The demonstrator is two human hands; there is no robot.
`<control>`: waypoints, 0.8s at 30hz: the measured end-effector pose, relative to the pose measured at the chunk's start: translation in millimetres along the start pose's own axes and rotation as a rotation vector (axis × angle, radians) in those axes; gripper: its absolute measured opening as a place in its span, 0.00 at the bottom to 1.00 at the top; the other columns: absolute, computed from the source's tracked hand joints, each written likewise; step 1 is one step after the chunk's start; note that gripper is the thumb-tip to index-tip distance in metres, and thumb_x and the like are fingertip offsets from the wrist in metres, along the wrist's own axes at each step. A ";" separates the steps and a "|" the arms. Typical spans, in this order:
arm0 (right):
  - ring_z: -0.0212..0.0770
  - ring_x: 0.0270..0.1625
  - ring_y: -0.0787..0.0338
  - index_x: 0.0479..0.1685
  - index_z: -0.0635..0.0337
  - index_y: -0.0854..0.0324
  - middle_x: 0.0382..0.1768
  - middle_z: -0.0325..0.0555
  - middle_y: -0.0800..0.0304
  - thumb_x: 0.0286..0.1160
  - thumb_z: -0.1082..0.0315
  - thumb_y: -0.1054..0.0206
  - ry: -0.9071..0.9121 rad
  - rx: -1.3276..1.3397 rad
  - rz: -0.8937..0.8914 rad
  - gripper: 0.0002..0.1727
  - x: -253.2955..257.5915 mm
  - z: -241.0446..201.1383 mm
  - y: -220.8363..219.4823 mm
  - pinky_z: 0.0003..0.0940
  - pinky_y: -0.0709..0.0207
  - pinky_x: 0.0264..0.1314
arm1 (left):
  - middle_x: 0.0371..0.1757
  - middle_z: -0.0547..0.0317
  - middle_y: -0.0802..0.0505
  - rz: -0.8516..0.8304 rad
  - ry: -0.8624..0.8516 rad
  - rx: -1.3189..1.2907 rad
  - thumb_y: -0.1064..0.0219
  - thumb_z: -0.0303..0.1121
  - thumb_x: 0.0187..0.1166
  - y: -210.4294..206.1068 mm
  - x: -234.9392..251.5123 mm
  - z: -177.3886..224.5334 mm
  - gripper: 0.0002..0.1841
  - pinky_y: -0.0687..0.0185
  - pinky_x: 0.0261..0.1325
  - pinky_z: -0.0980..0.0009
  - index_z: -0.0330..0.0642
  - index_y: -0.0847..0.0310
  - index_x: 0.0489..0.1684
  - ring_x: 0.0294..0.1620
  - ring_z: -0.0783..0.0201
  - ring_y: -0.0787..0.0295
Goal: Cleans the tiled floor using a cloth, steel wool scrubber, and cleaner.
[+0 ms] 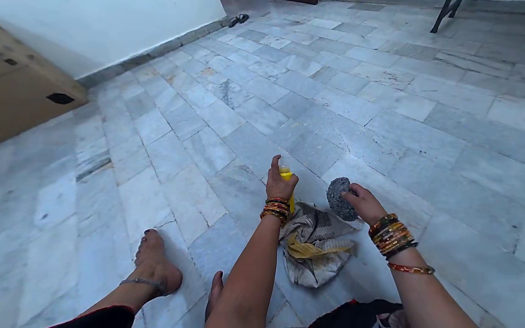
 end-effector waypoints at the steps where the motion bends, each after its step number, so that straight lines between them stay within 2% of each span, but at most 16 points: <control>1: 0.51 0.51 0.14 0.57 0.67 0.20 0.46 0.59 0.13 0.90 0.63 0.40 0.004 0.000 -0.002 0.14 0.3 0.3 0.0 0.53 0.24 0.57 | 0.70 0.34 0.16 -0.053 0.023 0.018 0.23 0.36 0.67 -2.2 5.2 3.1 0.46 0.20 0.58 0.31 0.57 0.44 0.91 0.60 0.33 0.12; 5: 0.52 0.50 0.14 0.56 0.67 0.20 0.46 0.60 0.13 0.90 0.63 0.40 0.015 -0.010 -0.002 0.14 -0.7 -0.2 0.6 0.54 0.24 0.57 | 0.72 0.33 0.17 -0.181 0.077 0.111 0.21 0.37 0.68 -11.3 19.5 11.4 0.47 0.22 0.61 0.31 0.60 0.44 0.92 0.64 0.31 0.14; 11: 0.51 0.49 0.13 0.56 0.66 0.20 0.45 0.59 0.13 0.90 0.62 0.40 0.014 0.003 0.005 0.14 -1.8 -2.9 2.1 0.53 0.23 0.56 | 0.71 0.32 0.17 -0.214 0.108 0.157 0.20 0.38 0.68 -18.6 29.3 13.0 0.45 0.22 0.61 0.31 0.56 0.41 0.90 0.65 0.32 0.14; 13: 0.51 0.49 0.14 0.56 0.66 0.20 0.45 0.59 0.13 0.90 0.62 0.40 0.016 -0.003 0.002 0.14 -2.0 -3.5 2.2 0.53 0.24 0.56 | 0.72 0.32 0.18 -0.175 0.131 0.142 0.20 0.38 0.69 -16.0 27.8 10.8 0.45 0.22 0.62 0.31 0.55 0.41 0.90 0.65 0.32 0.15; 17: 0.52 0.49 0.14 0.56 0.66 0.20 0.45 0.59 0.13 0.90 0.62 0.40 0.029 0.000 0.006 0.14 -2.3 -4.2 3.1 0.54 0.24 0.56 | 0.75 0.27 0.20 0.009 0.253 -0.022 0.22 0.38 0.73 3.2 21.3 -13.3 0.45 0.23 0.66 0.30 0.51 0.46 0.92 0.69 0.28 0.18; 21: 0.52 0.49 0.14 0.56 0.66 0.19 0.45 0.59 0.13 0.90 0.62 0.40 0.033 0.003 0.011 0.15 -2.5 -5.8 4.8 0.55 0.24 0.56 | 0.68 0.23 0.16 0.082 0.307 -0.194 0.23 0.39 0.76 15.8 3.5 -44.7 0.46 0.24 0.66 0.30 0.48 0.50 0.93 0.66 0.26 0.16; 24: 0.53 0.49 0.14 0.57 0.66 0.20 0.45 0.60 0.14 0.90 0.61 0.41 0.031 0.002 0.004 0.15 -2.9 -6.1 3.1 0.56 0.24 0.56 | 0.67 0.23 0.15 0.117 0.260 -0.157 0.22 0.37 0.75 33.2 2.0 -51.7 0.45 0.24 0.64 0.29 0.49 0.48 0.93 0.64 0.26 0.15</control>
Point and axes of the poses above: each hand's wrist, its own x-axis towards the middle knuckle, its own y-axis out of the back of the hand, z = x × y, the point moved 3 cm from there along x, towards the middle knuckle
